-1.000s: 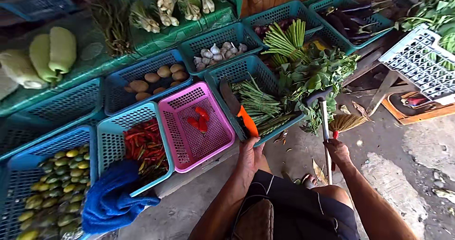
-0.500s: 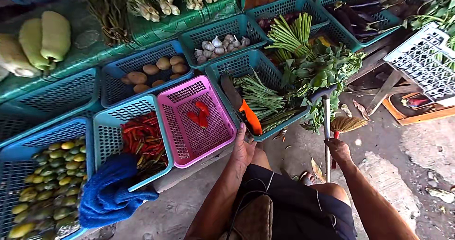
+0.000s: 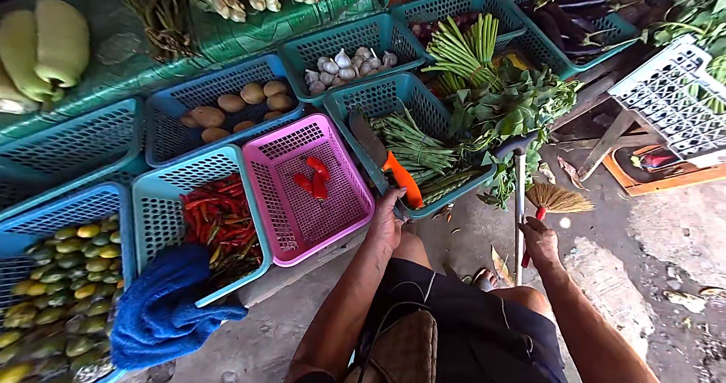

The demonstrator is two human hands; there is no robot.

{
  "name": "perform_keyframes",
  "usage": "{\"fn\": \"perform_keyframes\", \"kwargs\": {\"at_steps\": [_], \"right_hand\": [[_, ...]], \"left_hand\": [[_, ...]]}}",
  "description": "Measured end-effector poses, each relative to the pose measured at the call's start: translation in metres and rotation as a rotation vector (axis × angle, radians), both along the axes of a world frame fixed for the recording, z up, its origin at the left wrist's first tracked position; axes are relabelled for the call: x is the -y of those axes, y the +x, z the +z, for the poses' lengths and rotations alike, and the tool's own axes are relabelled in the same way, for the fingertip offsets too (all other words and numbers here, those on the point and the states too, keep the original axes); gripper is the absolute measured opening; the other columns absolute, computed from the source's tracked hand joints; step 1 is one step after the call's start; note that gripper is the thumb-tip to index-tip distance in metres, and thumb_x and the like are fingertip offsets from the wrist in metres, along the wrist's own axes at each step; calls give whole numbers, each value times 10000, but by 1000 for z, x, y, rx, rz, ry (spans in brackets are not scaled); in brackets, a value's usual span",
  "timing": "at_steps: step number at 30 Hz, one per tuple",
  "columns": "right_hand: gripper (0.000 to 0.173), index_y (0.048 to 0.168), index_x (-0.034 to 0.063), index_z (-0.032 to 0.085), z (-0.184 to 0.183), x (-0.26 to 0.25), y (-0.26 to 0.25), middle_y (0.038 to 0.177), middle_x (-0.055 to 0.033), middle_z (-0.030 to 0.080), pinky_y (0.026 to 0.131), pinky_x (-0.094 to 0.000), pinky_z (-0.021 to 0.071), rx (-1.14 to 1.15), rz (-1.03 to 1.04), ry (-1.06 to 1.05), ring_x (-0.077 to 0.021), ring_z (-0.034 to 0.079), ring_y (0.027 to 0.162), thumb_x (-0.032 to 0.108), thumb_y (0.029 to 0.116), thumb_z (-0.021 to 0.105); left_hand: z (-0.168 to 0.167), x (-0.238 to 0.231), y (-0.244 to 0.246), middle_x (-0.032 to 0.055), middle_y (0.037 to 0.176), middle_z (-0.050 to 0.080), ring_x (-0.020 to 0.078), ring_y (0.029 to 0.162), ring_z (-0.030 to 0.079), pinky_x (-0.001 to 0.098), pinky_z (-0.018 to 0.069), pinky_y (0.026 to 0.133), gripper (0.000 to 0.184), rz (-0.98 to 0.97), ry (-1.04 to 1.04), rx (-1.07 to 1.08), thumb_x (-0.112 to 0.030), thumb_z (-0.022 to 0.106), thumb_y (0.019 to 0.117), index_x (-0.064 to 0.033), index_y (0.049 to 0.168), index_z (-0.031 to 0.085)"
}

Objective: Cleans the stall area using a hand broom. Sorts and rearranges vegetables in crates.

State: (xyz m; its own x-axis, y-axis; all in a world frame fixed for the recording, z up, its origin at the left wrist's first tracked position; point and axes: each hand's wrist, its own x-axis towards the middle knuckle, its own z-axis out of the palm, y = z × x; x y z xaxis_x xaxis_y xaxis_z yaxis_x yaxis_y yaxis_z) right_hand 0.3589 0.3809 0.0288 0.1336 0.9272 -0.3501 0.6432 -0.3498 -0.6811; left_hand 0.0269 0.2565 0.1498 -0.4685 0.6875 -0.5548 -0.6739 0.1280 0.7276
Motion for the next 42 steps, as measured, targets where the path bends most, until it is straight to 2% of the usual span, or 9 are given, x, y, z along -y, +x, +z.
{"fn": "perform_keyframes", "kwargs": {"at_steps": [5, 8, 11, 18, 22, 25, 29, 36, 42], "right_hand": [[256, 1178, -67, 674, 33, 18, -23, 1088, -203, 681, 907, -373, 512, -168, -98, 375, -203, 645, 974, 108, 1035, 553], [218, 1103, -78, 669, 58, 30, -50, 1008, -107, 660, 849, -242, 559, -399, -51, 560, -80, 654, 896, 75, 1013, 541], [259, 1182, -97, 649, 74, 36, -80, 1059, -114, 659, 863, -261, 591, -533, 93, 597, -96, 682, 918, 62, 1010, 539], [421, 1356, -22, 631, 77, 29, -131, 1247, -295, 565, 899, -276, 570, -347, 379, 619, -213, 656, 1065, -12, 952, 514], [468, 1435, 59, 583, 84, 18, -143, 1152, -241, 679, 865, -401, 561, -158, 457, 495, -263, 687, 988, 27, 973, 519], [314, 1279, -3, 658, 89, 19, -147, 1127, -166, 714, 923, -325, 561, -277, 427, 470, -153, 695, 1017, 7, 991, 533], [278, 1220, -65, 644, 102, 26, -137, 1130, -136, 700, 922, -250, 570, -412, 439, 551, -74, 681, 1028, -41, 980, 506], [400, 1303, -79, 611, 150, 61, -148, 1159, -179, 686, 915, -219, 554, -393, 576, 628, -83, 673, 1044, -42, 928, 478], [411, 1333, 15, 639, 166, 88, -187, 1138, -154, 703, 878, -279, 573, -473, 784, 500, -121, 687, 981, -21, 957, 475]], "left_hand": [[5, -1, -4, 186, 1369, 573, 332, 1176, 621, 512, 543, 933, 634, -74, -20, -1, -598, 425, 1040, -186, 1522, 407], [10, -3, -7, 130, 1218, 664, 271, 1084, 668, 470, 579, 856, 747, -30, 10, 16, -757, 301, 974, -188, 1400, 533], [8, -10, -10, 43, 1097, 706, 145, 952, 689, 292, 574, 727, 672, 13, 29, -52, -741, 339, 979, -222, 1310, 609], [17, -20, -25, 100, 1217, 676, 230, 1102, 663, 412, 571, 895, 658, -64, 21, -30, -682, 486, 973, -184, 1397, 556], [15, -26, -30, 105, 1107, 669, 221, 973, 664, 409, 573, 806, 339, -67, 23, -17, -293, 628, 993, -133, 1290, 600], [13, -23, -30, 97, 1041, 648, 201, 922, 647, 402, 564, 780, 264, -49, 46, -54, -134, 599, 956, -98, 1217, 582], [30, -8, -26, 113, 1067, 627, 194, 898, 645, 361, 559, 726, 481, -71, 74, -86, -96, 582, 913, -114, 1383, 479], [66, 35, -43, 1, 777, 661, 61, 613, 640, 220, 542, 511, 134, 29, 262, -102, -81, 558, 886, -140, 999, 601], [47, 107, -85, 21, 853, 741, 91, 756, 719, 275, 612, 654, 176, 161, 519, -104, -137, 593, 841, -151, 980, 699]]}}
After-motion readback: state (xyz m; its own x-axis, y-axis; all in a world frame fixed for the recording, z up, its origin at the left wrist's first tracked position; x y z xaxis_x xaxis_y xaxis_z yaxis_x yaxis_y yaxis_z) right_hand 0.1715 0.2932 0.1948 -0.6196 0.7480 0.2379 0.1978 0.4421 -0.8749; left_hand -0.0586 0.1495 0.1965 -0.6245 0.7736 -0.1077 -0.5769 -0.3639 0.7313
